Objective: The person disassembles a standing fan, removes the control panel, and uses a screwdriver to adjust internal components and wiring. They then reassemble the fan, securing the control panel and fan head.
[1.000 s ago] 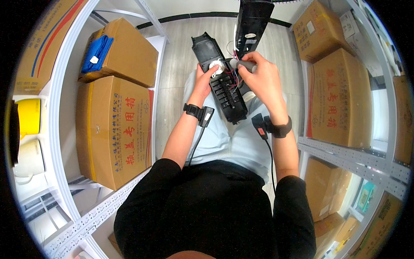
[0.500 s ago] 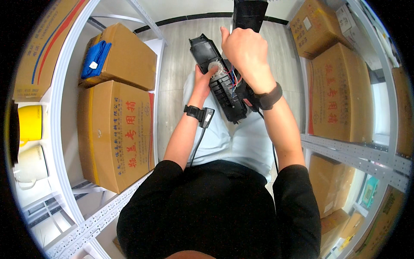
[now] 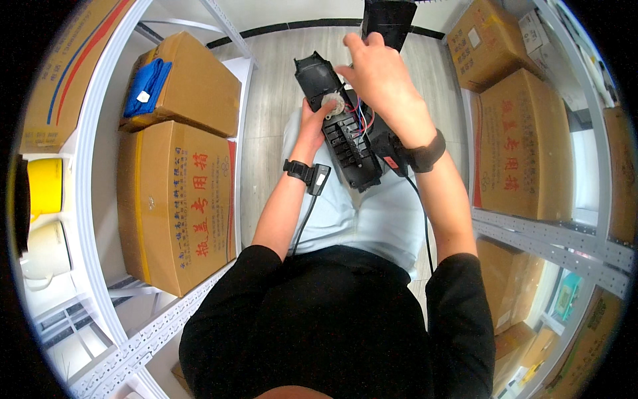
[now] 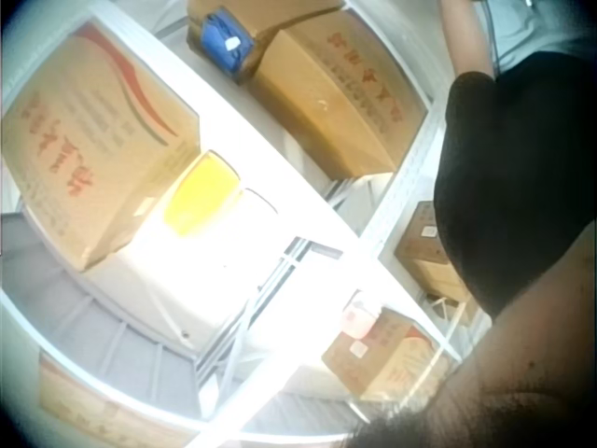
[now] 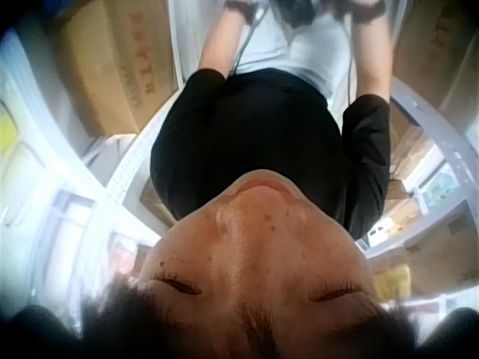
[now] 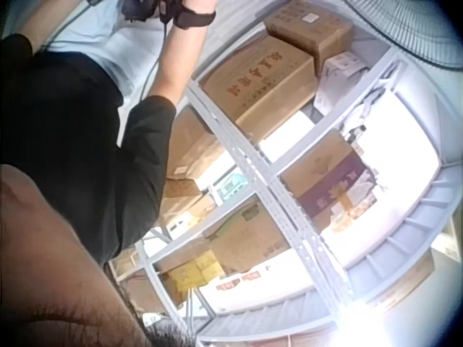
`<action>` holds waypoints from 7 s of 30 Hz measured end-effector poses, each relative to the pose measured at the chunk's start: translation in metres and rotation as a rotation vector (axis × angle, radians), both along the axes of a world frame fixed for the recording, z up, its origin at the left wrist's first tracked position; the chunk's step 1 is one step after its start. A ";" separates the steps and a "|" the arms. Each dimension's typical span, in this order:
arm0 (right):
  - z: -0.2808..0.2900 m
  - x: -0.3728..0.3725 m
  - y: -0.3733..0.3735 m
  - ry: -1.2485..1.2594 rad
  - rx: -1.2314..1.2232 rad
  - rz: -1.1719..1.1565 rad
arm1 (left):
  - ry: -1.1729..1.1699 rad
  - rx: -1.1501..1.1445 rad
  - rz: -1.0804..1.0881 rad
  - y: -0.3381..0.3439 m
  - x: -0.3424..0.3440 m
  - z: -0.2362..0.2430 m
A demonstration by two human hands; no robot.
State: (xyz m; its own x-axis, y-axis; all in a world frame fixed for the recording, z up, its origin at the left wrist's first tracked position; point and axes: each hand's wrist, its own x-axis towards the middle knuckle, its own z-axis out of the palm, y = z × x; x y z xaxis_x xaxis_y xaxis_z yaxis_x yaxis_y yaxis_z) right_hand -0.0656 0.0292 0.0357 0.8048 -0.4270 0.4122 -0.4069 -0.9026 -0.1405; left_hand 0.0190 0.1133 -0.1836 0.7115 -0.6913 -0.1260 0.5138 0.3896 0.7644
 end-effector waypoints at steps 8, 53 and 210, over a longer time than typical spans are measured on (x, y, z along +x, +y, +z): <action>-0.007 -0.001 -0.002 -0.270 0.124 0.331 | 0.000 0.007 -0.006 -0.001 0.000 0.002; 0.006 -0.007 -0.004 0.101 0.100 0.055 | -0.002 -0.005 -0.011 -0.003 -0.001 -0.003; -0.043 -0.123 0.027 0.038 0.664 0.014 | 0.069 -0.111 -0.174 0.017 -0.015 -0.012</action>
State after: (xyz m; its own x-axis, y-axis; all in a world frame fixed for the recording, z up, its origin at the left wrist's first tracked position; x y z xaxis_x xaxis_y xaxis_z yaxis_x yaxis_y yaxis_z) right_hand -0.1889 0.0566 -0.0070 0.8211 -0.5697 0.0360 -0.4115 -0.6344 -0.6544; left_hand 0.0042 0.1307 -0.1953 0.5728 -0.8150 -0.0871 0.6304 0.3702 0.6823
